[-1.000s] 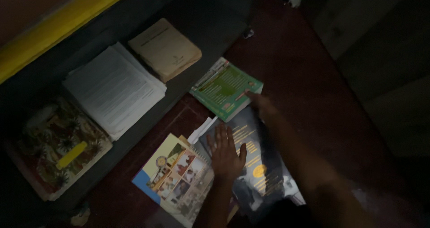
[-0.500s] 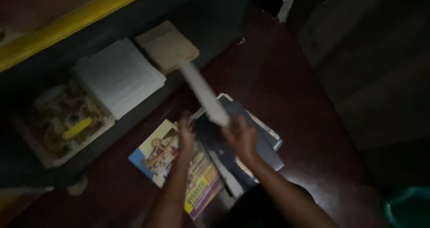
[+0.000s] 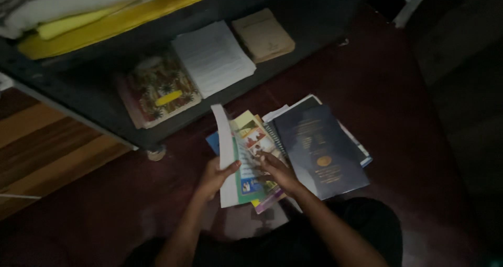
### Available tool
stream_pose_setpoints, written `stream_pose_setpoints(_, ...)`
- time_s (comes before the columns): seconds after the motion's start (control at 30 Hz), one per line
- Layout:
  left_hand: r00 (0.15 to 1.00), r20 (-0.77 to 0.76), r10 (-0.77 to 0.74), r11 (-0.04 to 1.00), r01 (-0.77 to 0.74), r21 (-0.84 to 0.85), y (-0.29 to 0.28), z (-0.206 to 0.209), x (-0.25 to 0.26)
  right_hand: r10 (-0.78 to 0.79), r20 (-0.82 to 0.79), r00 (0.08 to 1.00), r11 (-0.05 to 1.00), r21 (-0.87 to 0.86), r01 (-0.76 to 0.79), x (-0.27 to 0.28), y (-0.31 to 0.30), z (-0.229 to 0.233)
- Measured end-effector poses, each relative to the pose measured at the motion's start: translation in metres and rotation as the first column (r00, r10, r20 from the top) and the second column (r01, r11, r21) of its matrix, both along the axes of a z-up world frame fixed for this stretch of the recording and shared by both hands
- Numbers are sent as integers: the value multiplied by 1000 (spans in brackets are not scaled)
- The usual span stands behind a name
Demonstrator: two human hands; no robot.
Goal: The person picks up various books, notebooks, and papers from the floor and a shelf, flips through their pages, and rearranges them into organized stacks on a low storage shelf.
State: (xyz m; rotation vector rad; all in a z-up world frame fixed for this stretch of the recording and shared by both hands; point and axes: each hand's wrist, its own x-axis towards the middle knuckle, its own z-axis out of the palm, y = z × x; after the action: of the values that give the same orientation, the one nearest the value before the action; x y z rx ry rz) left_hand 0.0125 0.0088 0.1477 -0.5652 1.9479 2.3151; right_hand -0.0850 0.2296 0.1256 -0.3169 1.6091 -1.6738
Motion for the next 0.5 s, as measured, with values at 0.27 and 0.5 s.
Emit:
stream_pose_setpoints(0.27,999,-44,25,960,-12,281,1,-53,6,-51,198,979,995,90,34,-13,1,5)
stream_pose_setpoints(0.5,997,-61,46,850,-7,527,28,-65,-10,-121,282,952,992,7,124,-25,15,19)
